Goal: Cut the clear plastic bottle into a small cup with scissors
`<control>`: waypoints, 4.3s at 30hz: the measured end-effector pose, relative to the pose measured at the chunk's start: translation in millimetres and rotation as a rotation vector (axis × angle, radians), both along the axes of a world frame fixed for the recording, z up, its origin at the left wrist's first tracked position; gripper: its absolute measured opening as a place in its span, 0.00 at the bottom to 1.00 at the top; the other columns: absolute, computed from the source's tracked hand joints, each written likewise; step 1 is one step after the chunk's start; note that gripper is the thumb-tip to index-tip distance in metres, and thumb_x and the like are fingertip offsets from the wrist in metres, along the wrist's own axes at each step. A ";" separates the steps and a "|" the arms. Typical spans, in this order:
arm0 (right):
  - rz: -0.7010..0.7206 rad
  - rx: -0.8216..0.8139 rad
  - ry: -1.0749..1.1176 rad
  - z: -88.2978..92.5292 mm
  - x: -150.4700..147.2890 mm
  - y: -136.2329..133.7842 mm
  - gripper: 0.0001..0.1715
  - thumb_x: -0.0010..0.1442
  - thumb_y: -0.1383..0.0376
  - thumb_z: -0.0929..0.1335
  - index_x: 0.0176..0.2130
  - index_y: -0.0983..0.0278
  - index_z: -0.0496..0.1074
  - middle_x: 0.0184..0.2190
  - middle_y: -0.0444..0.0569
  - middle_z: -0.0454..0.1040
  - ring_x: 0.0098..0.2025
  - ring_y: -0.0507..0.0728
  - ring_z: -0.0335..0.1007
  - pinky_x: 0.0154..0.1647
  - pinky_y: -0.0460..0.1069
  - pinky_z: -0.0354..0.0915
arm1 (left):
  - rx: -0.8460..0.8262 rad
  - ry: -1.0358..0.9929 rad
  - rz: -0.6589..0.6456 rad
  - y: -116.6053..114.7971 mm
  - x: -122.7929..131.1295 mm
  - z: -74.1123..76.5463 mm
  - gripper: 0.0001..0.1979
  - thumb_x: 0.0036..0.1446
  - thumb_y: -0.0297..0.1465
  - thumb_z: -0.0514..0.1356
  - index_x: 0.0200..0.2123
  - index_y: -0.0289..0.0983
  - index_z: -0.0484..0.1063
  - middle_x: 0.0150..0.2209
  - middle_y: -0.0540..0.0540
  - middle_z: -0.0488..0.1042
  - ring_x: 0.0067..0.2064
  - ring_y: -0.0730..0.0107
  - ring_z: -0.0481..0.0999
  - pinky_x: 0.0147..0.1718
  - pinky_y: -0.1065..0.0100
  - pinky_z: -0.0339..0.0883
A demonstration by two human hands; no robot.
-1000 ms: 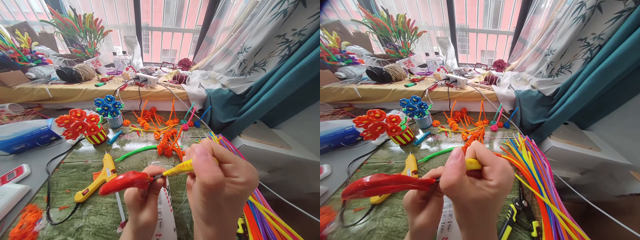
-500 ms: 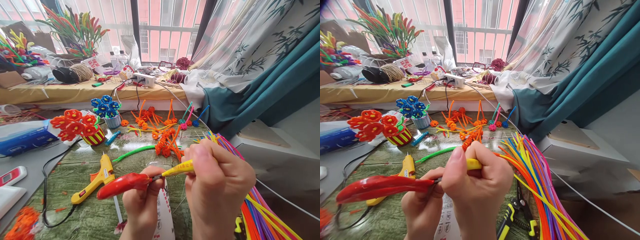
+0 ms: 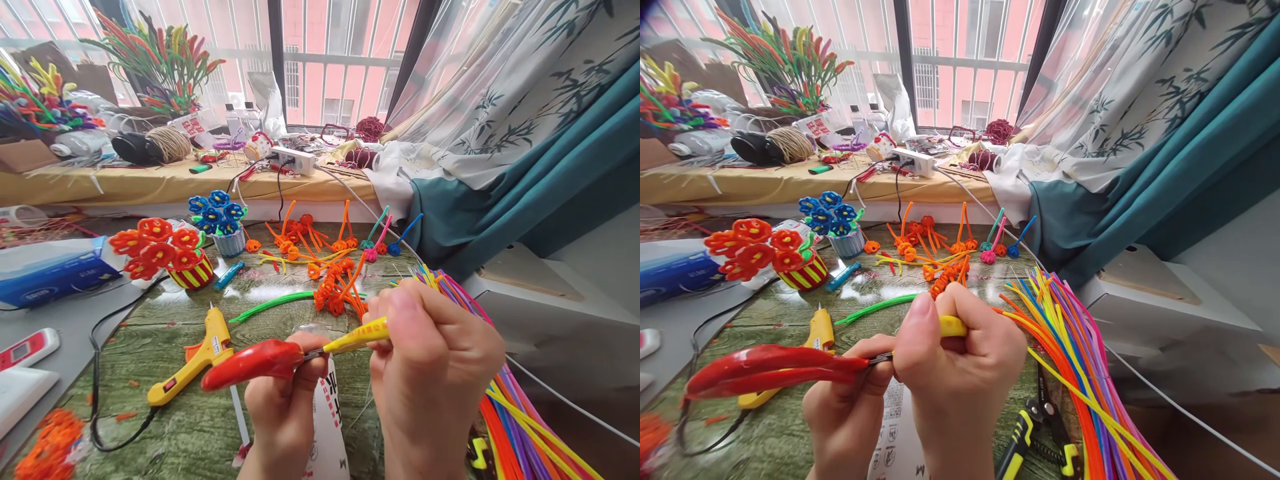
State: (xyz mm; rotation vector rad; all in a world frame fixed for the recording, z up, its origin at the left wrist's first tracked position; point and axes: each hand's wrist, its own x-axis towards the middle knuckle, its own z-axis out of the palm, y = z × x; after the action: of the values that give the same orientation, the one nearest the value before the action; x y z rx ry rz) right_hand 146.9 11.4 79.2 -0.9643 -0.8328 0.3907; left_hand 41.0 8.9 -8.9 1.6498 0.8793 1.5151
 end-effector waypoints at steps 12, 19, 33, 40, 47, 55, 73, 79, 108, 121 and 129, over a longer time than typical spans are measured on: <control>-0.030 0.027 -0.030 -3.2 0.0 1.4 0.26 0.57 0.68 0.68 0.16 0.62 0.50 0.13 0.35 0.47 0.16 0.46 0.45 0.15 0.43 0.46 | -0.048 -0.088 0.013 -0.4 6.1 2.7 0.09 0.64 0.26 0.60 0.39 0.45 0.79 0.28 0.55 0.75 0.28 0.76 0.72 0.30 0.76 0.66; -0.035 0.024 -0.039 -1.1 0.0 1.2 0.25 0.56 0.68 0.67 0.16 0.62 0.51 0.13 0.36 0.48 0.17 0.46 0.47 0.15 0.43 0.47 | -0.062 -0.139 0.065 -5.4 14.7 6.2 0.09 0.65 0.27 0.59 0.38 0.45 0.79 0.27 0.56 0.71 0.29 0.76 0.68 0.31 0.73 0.62; -0.041 0.029 -0.045 -4.2 3.6 1.4 0.26 0.57 0.68 0.68 0.16 0.63 0.50 0.14 0.36 0.47 0.17 0.46 0.46 0.15 0.42 0.46 | -0.034 -0.106 0.023 -3.9 13.6 6.3 0.13 0.66 0.25 0.57 0.43 0.47 0.80 0.26 0.57 0.70 0.29 0.77 0.67 0.29 0.74 0.61; -0.037 0.037 -0.037 -5.1 1.6 3.5 0.26 0.57 0.66 0.68 0.16 0.61 0.51 0.14 0.35 0.47 0.17 0.46 0.47 0.14 0.43 0.48 | 0.020 -0.031 -0.029 3.1 1.5 2.1 0.10 0.65 0.26 0.59 0.42 0.45 0.79 0.28 0.55 0.74 0.28 0.76 0.71 0.28 0.75 0.65; -0.045 0.057 -0.039 -6.4 2.3 2.9 0.27 0.57 0.67 0.68 0.16 0.61 0.49 0.13 0.34 0.44 0.15 0.45 0.41 0.12 0.43 0.43 | -0.029 -0.113 0.023 -3.5 12.7 3.1 0.10 0.66 0.27 0.58 0.41 0.46 0.78 0.27 0.57 0.70 0.29 0.77 0.68 0.32 0.75 0.62; -0.052 0.055 -0.035 -5.5 2.8 1.8 0.27 0.56 0.67 0.69 0.16 0.61 0.50 0.13 0.34 0.45 0.15 0.46 0.42 0.12 0.43 0.43 | -0.055 -0.122 0.054 -4.2 14.5 -0.4 0.07 0.66 0.31 0.59 0.40 0.46 0.79 0.27 0.57 0.72 0.29 0.77 0.69 0.31 0.73 0.61; -0.017 0.043 -0.041 -7.3 3.7 2.9 0.27 0.58 0.67 0.67 0.16 0.62 0.49 0.14 0.35 0.46 0.16 0.46 0.45 0.15 0.43 0.47 | -0.043 -0.105 0.074 -4.4 13.2 2.8 0.08 0.65 0.29 0.59 0.39 0.46 0.78 0.26 0.58 0.71 0.29 0.77 0.68 0.32 0.72 0.61; -0.068 0.024 -0.053 -6.9 1.5 2.5 0.26 0.56 0.66 0.68 0.16 0.62 0.51 0.14 0.36 0.48 0.17 0.47 0.48 0.14 0.43 0.47 | -0.047 -0.103 0.069 -4.6 11.9 -1.3 0.06 0.66 0.32 0.59 0.40 0.45 0.78 0.27 0.57 0.72 0.30 0.76 0.69 0.31 0.72 0.62; 0.118 0.170 0.134 -5.0 -0.6 -0.2 0.22 0.58 0.54 0.75 0.23 0.62 0.65 0.17 0.37 0.62 0.17 0.46 0.55 0.14 0.42 0.51 | 0.022 -0.103 -0.054 3.2 10.1 9.9 0.08 0.66 0.28 0.60 0.42 0.45 0.78 0.32 0.57 0.80 0.31 0.80 0.73 0.35 0.79 0.66; 0.141 0.184 0.344 -11.8 -8.9 9.2 0.25 0.60 0.57 0.72 0.21 0.61 0.57 0.16 0.34 0.53 0.17 0.46 0.48 0.15 0.43 0.50 | 0.052 -0.168 0.114 -1.2 28.6 -0.1 0.07 0.65 0.28 0.59 0.39 0.45 0.78 0.27 0.56 0.77 0.28 0.77 0.77 0.30 0.77 0.68; 0.072 0.141 0.421 -5.6 -11.2 8.6 0.35 0.51 0.55 0.75 0.18 0.61 0.47 0.15 0.33 0.43 0.16 0.45 0.38 0.13 0.43 0.43 | 0.085 -0.094 0.226 -2.9 29.4 -4.1 0.06 0.63 0.29 0.61 0.37 0.42 0.78 0.26 0.54 0.77 0.26 0.76 0.75 0.27 0.77 0.68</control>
State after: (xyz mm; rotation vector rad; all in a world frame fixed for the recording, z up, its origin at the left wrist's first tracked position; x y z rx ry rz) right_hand 135.7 19.9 73.6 -0.6887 -0.5039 0.5661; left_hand 70.4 6.0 -13.0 1.5653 0.9888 1.7912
